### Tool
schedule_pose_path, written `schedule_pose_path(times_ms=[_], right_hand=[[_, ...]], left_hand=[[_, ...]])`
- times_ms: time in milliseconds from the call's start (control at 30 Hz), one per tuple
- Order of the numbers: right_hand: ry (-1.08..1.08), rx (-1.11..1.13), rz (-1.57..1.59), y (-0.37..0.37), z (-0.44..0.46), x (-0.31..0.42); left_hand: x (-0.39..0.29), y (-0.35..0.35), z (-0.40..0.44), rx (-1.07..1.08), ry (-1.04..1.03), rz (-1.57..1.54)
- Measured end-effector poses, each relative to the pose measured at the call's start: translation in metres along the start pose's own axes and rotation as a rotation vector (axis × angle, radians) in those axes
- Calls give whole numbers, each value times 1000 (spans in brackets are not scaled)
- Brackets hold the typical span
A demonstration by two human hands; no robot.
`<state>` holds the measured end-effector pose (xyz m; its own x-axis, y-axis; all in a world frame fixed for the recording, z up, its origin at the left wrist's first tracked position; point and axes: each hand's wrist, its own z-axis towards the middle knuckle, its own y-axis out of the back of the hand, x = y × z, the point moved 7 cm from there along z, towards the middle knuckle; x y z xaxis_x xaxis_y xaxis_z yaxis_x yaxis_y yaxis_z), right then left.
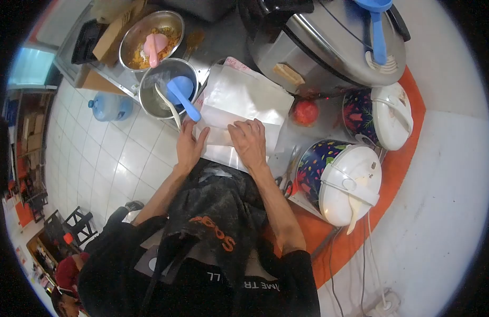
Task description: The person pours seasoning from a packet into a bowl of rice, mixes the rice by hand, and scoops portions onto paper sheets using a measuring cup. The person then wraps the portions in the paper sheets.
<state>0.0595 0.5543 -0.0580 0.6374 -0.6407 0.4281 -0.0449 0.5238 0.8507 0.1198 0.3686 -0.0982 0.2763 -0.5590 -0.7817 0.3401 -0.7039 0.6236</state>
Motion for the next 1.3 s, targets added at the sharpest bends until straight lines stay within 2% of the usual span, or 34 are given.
schedule_pose_path(times_ms=[33,100,233,300,433,500,533,733,800,833,900,1000,1067,1167,1233,1300], right_hand=[[-20,-8,26,0,-1,-2],[-34,-9,25,-1,-2,-1],[-57,-38,15,3,-2,-1],[-64,-49,16,5,-6,-1],[-83,-67,-2,3,-14,2],[-88,-73,-9,2,-16,3],[-93,-75,-15,2,-16,3],[-109,-99,-16,3,-18,5],[-113,-91,-11,4,-16,4],[-119,-74,-4,3,-17,5],[-109,-72,-20,2,-17,3],[-112,-50,-5,-5,-22,0],[-118,-42,17,-2,-19,-3],[-109,-139,-66,22,-30,13],[-180,84,-94,18,-43,15],[-191,61,-119,23,-45,17]], left_hand=[[2,-1,3,0,3,0],[-2,-3,11,33,-128,126],[25,-18,21,140,-181,140],[39,-20,28,135,-45,5],[34,-15,33,116,-36,54],[33,-21,34,154,91,-5],[27,-22,34,156,88,-5],[5,8,-3,28,175,29],[-25,12,-35,95,-113,181],[-26,10,-35,97,-112,182],[-60,-1,-50,196,-603,100],[-81,-16,-14,176,-700,177],[-71,-29,-2,226,-662,215],[-69,-33,5,212,-790,271],[-67,-37,6,245,-796,289],[-66,-39,6,254,-791,257]])
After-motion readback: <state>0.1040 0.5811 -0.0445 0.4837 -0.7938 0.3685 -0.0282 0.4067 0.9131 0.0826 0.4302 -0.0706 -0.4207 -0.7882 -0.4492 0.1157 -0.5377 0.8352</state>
